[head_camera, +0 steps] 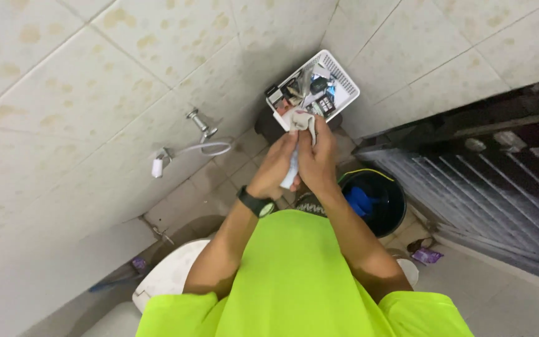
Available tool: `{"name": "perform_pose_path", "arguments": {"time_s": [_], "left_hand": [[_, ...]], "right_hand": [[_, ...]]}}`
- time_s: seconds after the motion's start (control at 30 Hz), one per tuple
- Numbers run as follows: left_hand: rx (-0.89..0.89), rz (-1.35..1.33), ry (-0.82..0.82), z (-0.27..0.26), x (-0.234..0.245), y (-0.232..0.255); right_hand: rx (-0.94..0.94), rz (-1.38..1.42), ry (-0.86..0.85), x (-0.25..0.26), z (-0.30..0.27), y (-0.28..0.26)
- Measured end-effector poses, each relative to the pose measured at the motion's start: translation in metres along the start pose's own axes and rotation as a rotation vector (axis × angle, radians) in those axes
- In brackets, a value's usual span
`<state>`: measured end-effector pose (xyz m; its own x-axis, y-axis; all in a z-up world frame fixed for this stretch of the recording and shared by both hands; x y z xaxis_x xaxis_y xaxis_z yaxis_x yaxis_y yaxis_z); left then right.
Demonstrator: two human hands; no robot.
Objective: The person wipes several small bathroom items with a white cloth and places them on a wall-mounted rack. Items handled include a small box, a light blue bottle, a dark bottle, and a white bottle. The person repeatedly picks up items from a basket, wipes them, and places them on the rack.
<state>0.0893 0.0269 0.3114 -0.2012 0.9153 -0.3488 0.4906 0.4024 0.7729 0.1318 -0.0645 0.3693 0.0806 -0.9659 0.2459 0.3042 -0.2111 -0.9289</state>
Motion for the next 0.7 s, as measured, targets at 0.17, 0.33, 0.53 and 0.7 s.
{"name": "perform_pose_path", "arguments": {"time_s": [0.17, 0.33, 0.53, 0.7], "left_hand": [[0.007, -0.113, -0.044, -0.022, -0.008, 0.008], [0.033, -0.19, -0.096, -0.032, -0.02, 0.0], [-0.031, -0.3, -0.087, -0.02, -0.027, 0.005], [-0.101, -0.575, -0.087, 0.007, -0.039, -0.013]], "right_hand": [[0.046, -0.015, 0.172, 0.008, -0.014, -0.043], [-0.008, 0.071, 0.294, 0.018, -0.024, -0.035], [0.015, 0.084, -0.14, 0.013, -0.043, -0.046], [0.202, 0.092, -0.174, 0.041, -0.055, -0.065]]}}
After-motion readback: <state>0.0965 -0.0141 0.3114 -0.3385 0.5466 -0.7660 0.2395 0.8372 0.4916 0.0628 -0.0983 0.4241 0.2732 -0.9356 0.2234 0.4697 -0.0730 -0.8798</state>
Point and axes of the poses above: each hand's wrist, its own z-axis towards the middle knuckle, its own x-axis out of the back of the hand, y = z × x, the point moved 6 cm from there along z, towards the middle knuckle, and after that the axes turned 1 degree about -y, right-handed, at the moved point
